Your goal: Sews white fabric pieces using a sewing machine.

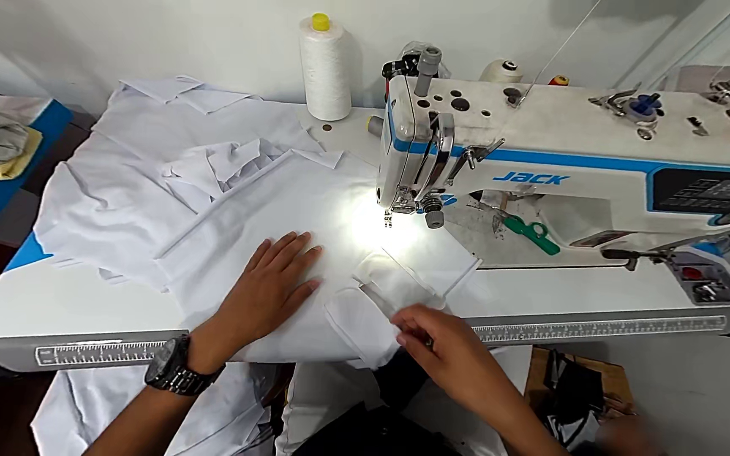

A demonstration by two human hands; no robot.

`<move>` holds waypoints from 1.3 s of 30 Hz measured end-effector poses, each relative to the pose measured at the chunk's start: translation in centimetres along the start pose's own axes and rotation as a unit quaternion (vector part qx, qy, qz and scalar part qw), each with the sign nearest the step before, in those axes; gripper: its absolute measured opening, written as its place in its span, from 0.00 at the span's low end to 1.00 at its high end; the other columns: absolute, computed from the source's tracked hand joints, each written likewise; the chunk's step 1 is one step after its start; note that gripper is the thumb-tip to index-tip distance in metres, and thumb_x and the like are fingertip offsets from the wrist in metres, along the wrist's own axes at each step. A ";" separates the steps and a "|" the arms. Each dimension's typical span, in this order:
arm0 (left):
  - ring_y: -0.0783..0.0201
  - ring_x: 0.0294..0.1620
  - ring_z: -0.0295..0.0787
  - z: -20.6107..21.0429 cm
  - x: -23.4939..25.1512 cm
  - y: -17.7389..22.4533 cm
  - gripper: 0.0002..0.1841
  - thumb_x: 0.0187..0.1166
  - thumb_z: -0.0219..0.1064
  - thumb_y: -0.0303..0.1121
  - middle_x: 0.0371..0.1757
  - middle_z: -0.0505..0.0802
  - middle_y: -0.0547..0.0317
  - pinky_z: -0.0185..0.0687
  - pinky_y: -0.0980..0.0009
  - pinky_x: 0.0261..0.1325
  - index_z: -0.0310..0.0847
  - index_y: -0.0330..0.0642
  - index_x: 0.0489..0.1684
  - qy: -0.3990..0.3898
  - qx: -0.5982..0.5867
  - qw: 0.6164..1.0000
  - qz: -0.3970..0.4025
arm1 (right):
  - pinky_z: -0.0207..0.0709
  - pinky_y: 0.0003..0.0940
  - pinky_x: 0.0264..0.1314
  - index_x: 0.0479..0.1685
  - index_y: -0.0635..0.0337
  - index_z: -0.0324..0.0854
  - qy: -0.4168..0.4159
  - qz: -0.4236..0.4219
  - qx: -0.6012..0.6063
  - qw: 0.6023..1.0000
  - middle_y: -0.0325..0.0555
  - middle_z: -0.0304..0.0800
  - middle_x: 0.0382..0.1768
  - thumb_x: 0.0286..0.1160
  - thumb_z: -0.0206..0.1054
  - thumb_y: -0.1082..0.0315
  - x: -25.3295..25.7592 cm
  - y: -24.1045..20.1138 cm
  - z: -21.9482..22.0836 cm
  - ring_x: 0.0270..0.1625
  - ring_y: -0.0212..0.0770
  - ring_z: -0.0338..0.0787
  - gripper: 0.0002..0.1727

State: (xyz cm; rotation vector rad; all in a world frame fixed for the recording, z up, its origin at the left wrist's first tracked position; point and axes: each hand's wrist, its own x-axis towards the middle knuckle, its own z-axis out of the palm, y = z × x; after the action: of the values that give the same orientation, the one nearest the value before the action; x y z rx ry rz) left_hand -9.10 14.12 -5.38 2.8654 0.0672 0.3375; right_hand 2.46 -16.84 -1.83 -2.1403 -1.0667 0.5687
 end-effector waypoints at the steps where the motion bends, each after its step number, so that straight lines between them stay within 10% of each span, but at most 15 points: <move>1: 0.48 0.92 0.61 -0.4 0.0 -0.3 0.32 0.89 0.44 0.57 0.88 0.73 0.54 0.51 0.34 0.88 0.75 0.50 0.83 -0.008 0.003 1.000 -0.002 | 0.88 0.38 0.46 0.56 0.50 0.89 0.000 -0.004 -0.032 0.999 0.37 0.94 0.41 0.84 0.63 0.58 -0.9 0.6 -0.2 0.40 0.34 0.92 0.13; 5: 0.46 0.82 0.75 -2.4 1.7 0.6 0.24 0.87 0.54 0.46 0.78 0.83 0.50 0.67 0.41 0.83 0.84 0.44 0.72 0.008 -0.007 1.000 0.001 | 0.89 0.36 0.40 0.49 0.46 0.92 0.146 -0.054 -0.125 0.980 0.31 0.93 0.38 0.83 0.62 0.56 -1.6 2.4 -0.6 0.38 0.32 0.92 0.12; 9: 0.46 0.78 0.78 -1.7 3.9 4.5 0.31 0.80 0.61 0.62 0.75 0.85 0.47 0.73 0.42 0.78 0.87 0.42 0.63 -0.039 -0.030 0.999 0.004 | 0.83 0.44 0.57 0.51 0.48 0.92 0.218 -0.121 -0.161 0.955 0.40 0.90 0.53 0.82 0.65 0.60 1.9 3.2 -0.2 0.58 0.43 0.88 0.11; 12: 0.40 0.62 0.85 -1.2 3.0 7.2 0.31 0.71 0.68 0.63 0.58 0.88 0.42 0.83 0.43 0.55 0.87 0.38 0.40 0.001 0.054 0.998 -0.026 | 0.79 0.49 0.65 0.51 0.46 0.92 0.213 -0.132 -0.191 0.949 0.38 0.90 0.58 0.82 0.64 0.57 3.3 4.1 -0.1 0.65 0.45 0.86 0.12; 19: 0.57 0.33 0.84 -0.4 0.4 9.2 0.19 0.73 0.71 0.51 0.28 0.84 0.60 0.82 0.56 0.32 0.83 0.45 0.23 0.011 -0.033 0.988 -0.149 | 0.77 0.52 0.70 0.51 0.45 0.92 0.214 -0.127 -0.200 0.948 0.39 0.89 0.62 0.84 0.61 0.54 2.8 5.3 0.4 0.68 0.47 0.85 0.14; 21: 0.54 0.32 0.87 -1.7 1.1 8.9 0.21 0.76 0.67 0.54 0.29 0.86 0.58 0.83 0.52 0.31 0.84 0.45 0.26 0.035 -0.010 0.990 -0.137 | 0.77 0.51 0.67 0.50 0.45 0.92 0.223 -0.118 -0.207 0.945 0.38 0.89 0.62 0.84 0.61 0.53 2.4 5.4 0.0 0.67 0.47 0.85 0.15; 23: 0.45 0.54 0.90 -2.2 3.3 7.0 0.23 0.81 0.64 0.54 0.50 0.93 0.49 0.83 0.40 0.53 0.90 0.42 0.47 0.019 0.001 0.995 -0.101 | 0.77 0.50 0.66 0.51 0.45 0.92 0.226 -0.114 -0.215 0.943 0.38 0.89 0.62 0.84 0.60 0.51 2.1 5.4 -0.1 0.67 0.46 0.85 0.16; 25: 0.39 0.82 0.73 -1.1 6.4 3.7 0.30 0.86 0.54 0.59 0.79 0.83 0.49 0.63 0.27 0.77 0.83 0.48 0.74 -0.035 0.020 0.996 -0.080 | 0.77 0.51 0.67 0.53 0.45 0.92 0.224 -0.113 -0.223 0.942 0.38 0.89 0.62 0.85 0.59 0.50 2.2 5.5 -0.2 0.67 0.47 0.85 0.17; 28: 0.41 0.96 0.45 1.0 10.0 -0.3 0.35 0.89 0.41 0.63 0.94 0.62 0.54 0.35 0.21 0.83 0.63 0.57 0.91 -0.070 0.031 0.995 -0.060 | 0.77 0.51 0.68 0.54 0.44 0.92 0.223 -0.107 -0.242 0.938 0.38 0.89 0.62 0.85 0.59 0.49 3.4 5.6 -0.7 0.67 0.47 0.85 0.18; 31: 0.40 0.92 0.57 0.6 11.7 -1.2 0.34 0.90 0.42 0.59 0.89 0.71 0.49 0.46 0.25 0.84 0.72 0.49 0.85 -0.059 0.046 0.997 -0.028 | 0.81 0.46 0.61 0.54 0.47 0.92 0.245 -0.095 -0.228 0.938 0.40 0.90 0.57 0.84 0.62 0.53 4.7 5.3 -1.6 0.62 0.45 0.87 0.16; 35: 0.48 0.59 0.91 -1.0 11.8 3.2 0.15 0.86 0.59 0.36 0.55 0.94 0.49 0.85 0.47 0.61 0.92 0.39 0.48 -0.007 0.010 0.991 0.135 | 0.88 0.38 0.46 0.51 0.54 0.91 0.275 -0.089 -0.166 0.943 0.43 0.91 0.49 0.81 0.67 0.57 6.1 4.0 -1.4 0.48 0.42 0.91 0.13; 39: 0.59 0.48 0.91 1.6 12.2 5.5 0.16 0.86 0.58 0.32 0.58 0.92 0.56 0.87 0.64 0.46 0.88 0.44 0.63 -0.024 -0.028 0.963 0.266 | 0.87 0.42 0.43 0.53 0.55 0.90 0.270 -0.054 -0.178 0.945 0.44 0.91 0.47 0.73 0.74 0.50 6.2 3.5 0.3 0.47 0.45 0.91 0.20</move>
State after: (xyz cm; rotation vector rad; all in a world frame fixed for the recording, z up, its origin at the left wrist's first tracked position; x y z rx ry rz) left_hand 3.22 9.36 -2.74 2.7885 -0.7195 0.3576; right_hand 7.64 -13.20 -5.06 -2.3225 -1.0092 -0.2833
